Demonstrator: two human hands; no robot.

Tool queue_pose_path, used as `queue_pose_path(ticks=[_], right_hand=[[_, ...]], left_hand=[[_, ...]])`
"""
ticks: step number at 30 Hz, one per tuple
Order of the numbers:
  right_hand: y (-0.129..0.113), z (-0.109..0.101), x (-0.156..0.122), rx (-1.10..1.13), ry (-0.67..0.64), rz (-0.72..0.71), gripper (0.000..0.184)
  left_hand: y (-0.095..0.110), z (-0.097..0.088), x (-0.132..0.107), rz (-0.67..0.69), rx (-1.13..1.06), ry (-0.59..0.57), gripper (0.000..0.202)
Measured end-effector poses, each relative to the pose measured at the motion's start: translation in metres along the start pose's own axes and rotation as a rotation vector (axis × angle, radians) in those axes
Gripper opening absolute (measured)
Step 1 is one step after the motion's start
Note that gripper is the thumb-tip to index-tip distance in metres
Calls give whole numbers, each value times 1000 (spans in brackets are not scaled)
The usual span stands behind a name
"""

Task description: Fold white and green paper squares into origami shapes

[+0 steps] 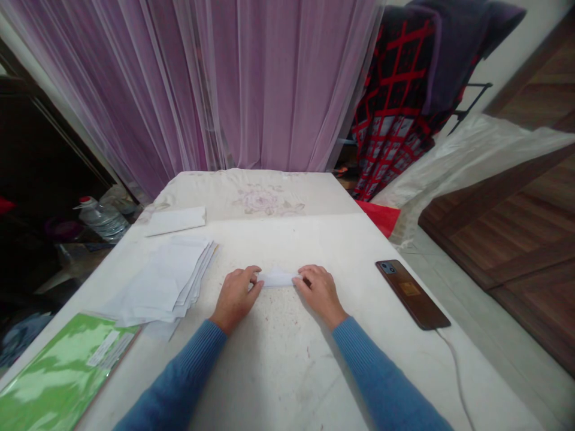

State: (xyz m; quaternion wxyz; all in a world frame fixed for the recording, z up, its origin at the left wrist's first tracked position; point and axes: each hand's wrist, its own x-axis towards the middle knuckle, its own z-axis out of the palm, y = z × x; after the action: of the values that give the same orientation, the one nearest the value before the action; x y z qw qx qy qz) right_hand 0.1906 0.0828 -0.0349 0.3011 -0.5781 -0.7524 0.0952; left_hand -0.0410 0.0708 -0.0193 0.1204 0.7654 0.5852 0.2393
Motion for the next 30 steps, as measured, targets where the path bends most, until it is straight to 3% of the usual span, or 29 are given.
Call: queue_pose_path(ticks=[12, 24, 30], right_hand=[[-9, -4, -2, -190, 41, 7, 27], [-14, -4, 0, -226, 36, 30, 29], [-11, -1, -1, -205, 75, 32, 20]], left_hand=[[-2, 2, -5, 72, 31, 61, 35], [4, -1, -9, 104, 122, 50, 34], [7, 0, -10, 288, 231, 90, 36]])
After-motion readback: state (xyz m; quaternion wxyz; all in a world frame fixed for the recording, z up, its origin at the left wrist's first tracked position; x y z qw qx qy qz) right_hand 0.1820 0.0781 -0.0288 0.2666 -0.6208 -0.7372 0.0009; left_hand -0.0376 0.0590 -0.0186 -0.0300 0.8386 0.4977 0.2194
